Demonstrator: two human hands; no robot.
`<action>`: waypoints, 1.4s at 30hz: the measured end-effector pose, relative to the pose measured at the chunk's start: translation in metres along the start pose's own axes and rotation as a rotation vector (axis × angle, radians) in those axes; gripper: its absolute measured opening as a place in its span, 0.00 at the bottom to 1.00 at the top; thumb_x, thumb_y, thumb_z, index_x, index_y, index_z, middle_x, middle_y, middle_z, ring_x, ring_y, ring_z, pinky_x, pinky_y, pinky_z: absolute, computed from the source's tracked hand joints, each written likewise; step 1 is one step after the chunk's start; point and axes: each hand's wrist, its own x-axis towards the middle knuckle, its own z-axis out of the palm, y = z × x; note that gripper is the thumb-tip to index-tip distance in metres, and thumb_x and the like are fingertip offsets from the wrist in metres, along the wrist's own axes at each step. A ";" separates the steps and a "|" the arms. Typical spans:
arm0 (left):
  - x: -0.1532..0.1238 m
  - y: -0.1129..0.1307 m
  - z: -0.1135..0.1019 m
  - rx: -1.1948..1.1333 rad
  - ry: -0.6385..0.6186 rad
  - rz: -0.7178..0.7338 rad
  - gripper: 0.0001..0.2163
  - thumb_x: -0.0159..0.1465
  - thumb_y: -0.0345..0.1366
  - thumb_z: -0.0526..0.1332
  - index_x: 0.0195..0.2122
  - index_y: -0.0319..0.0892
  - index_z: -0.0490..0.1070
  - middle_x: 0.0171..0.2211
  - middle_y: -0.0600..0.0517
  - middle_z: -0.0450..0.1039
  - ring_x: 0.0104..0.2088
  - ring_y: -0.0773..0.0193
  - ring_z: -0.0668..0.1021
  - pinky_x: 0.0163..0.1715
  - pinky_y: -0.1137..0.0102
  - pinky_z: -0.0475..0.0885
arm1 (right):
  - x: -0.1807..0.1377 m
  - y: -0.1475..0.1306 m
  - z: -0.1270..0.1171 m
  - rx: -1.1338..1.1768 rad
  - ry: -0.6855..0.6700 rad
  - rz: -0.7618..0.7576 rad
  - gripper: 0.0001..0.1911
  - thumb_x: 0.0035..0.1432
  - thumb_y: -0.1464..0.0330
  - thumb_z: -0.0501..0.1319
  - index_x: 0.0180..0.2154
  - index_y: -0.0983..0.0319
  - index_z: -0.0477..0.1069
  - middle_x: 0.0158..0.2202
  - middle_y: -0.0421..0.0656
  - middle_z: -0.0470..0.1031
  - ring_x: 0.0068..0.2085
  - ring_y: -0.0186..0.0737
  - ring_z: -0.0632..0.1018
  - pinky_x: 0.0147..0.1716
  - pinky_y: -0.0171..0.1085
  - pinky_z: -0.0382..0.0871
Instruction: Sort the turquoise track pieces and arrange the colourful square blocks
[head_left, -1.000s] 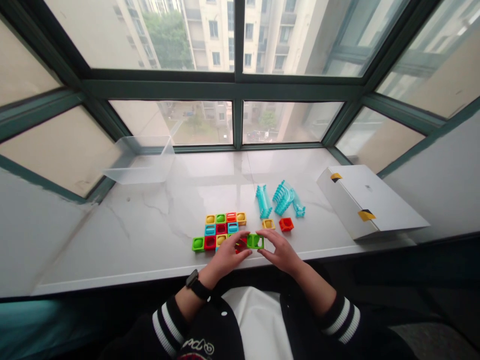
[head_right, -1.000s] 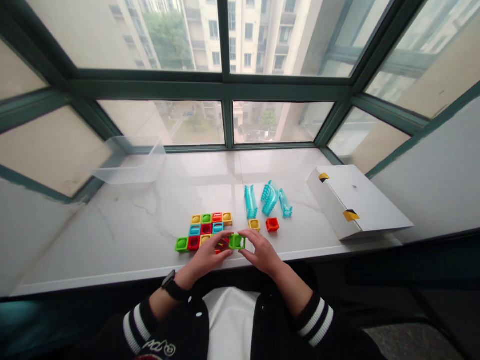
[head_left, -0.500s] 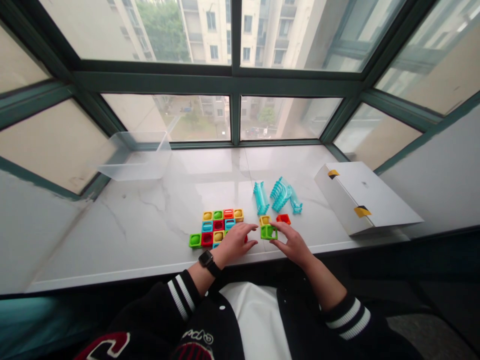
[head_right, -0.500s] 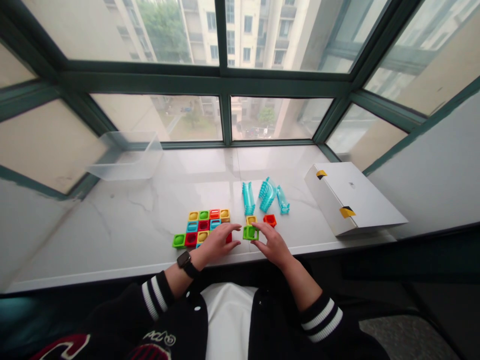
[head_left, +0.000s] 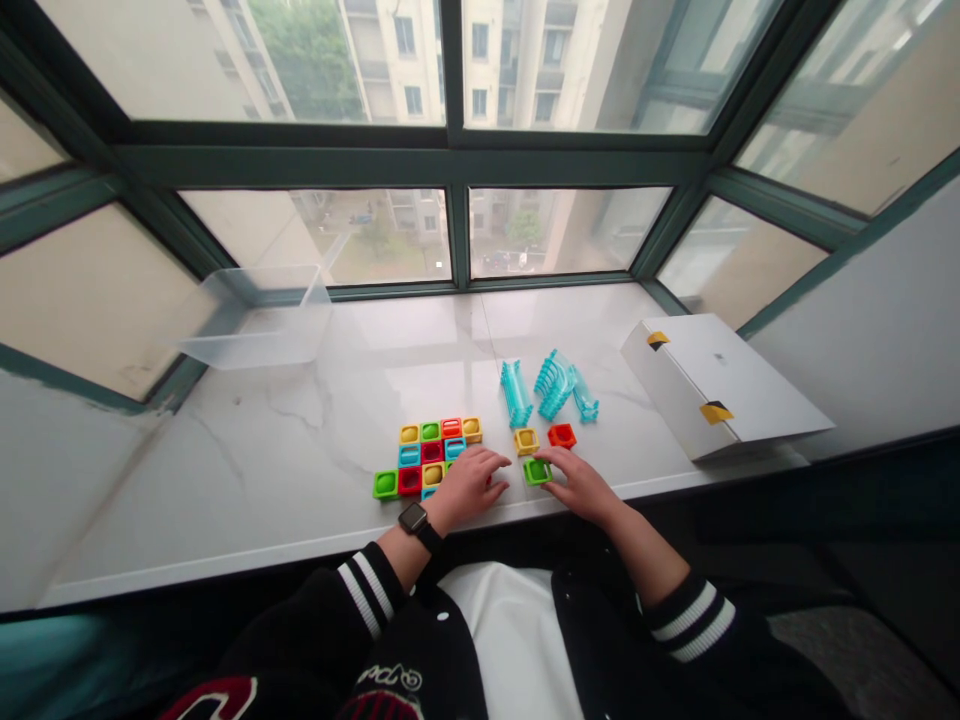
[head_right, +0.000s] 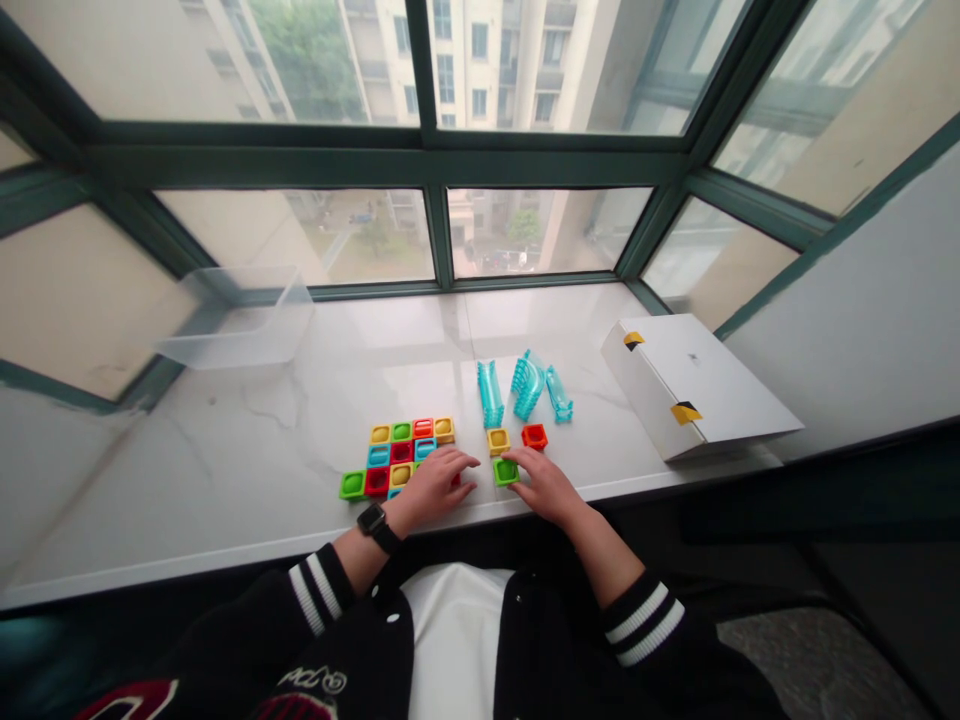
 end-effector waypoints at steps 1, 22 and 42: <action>0.000 0.000 0.000 0.002 -0.001 0.000 0.15 0.67 0.36 0.65 0.54 0.46 0.77 0.45 0.45 0.81 0.52 0.49 0.78 0.57 0.54 0.70 | 0.000 0.001 0.001 0.001 -0.007 0.006 0.26 0.58 0.73 0.67 0.59 0.56 0.73 0.58 0.48 0.77 0.59 0.50 0.78 0.63 0.54 0.71; 0.000 0.002 -0.002 -0.017 -0.002 -0.004 0.12 0.66 0.33 0.63 0.49 0.46 0.80 0.43 0.46 0.81 0.50 0.50 0.78 0.56 0.54 0.70 | -0.002 0.009 0.013 -0.028 -0.068 0.070 0.30 0.54 0.76 0.67 0.59 0.56 0.73 0.55 0.47 0.78 0.57 0.50 0.78 0.61 0.53 0.72; 0.001 0.001 -0.002 0.006 -0.013 0.000 0.11 0.67 0.33 0.63 0.49 0.45 0.79 0.43 0.46 0.81 0.50 0.50 0.78 0.55 0.55 0.70 | 0.000 0.006 0.010 -0.038 -0.111 0.073 0.30 0.55 0.76 0.67 0.59 0.55 0.73 0.55 0.47 0.77 0.57 0.50 0.78 0.61 0.53 0.72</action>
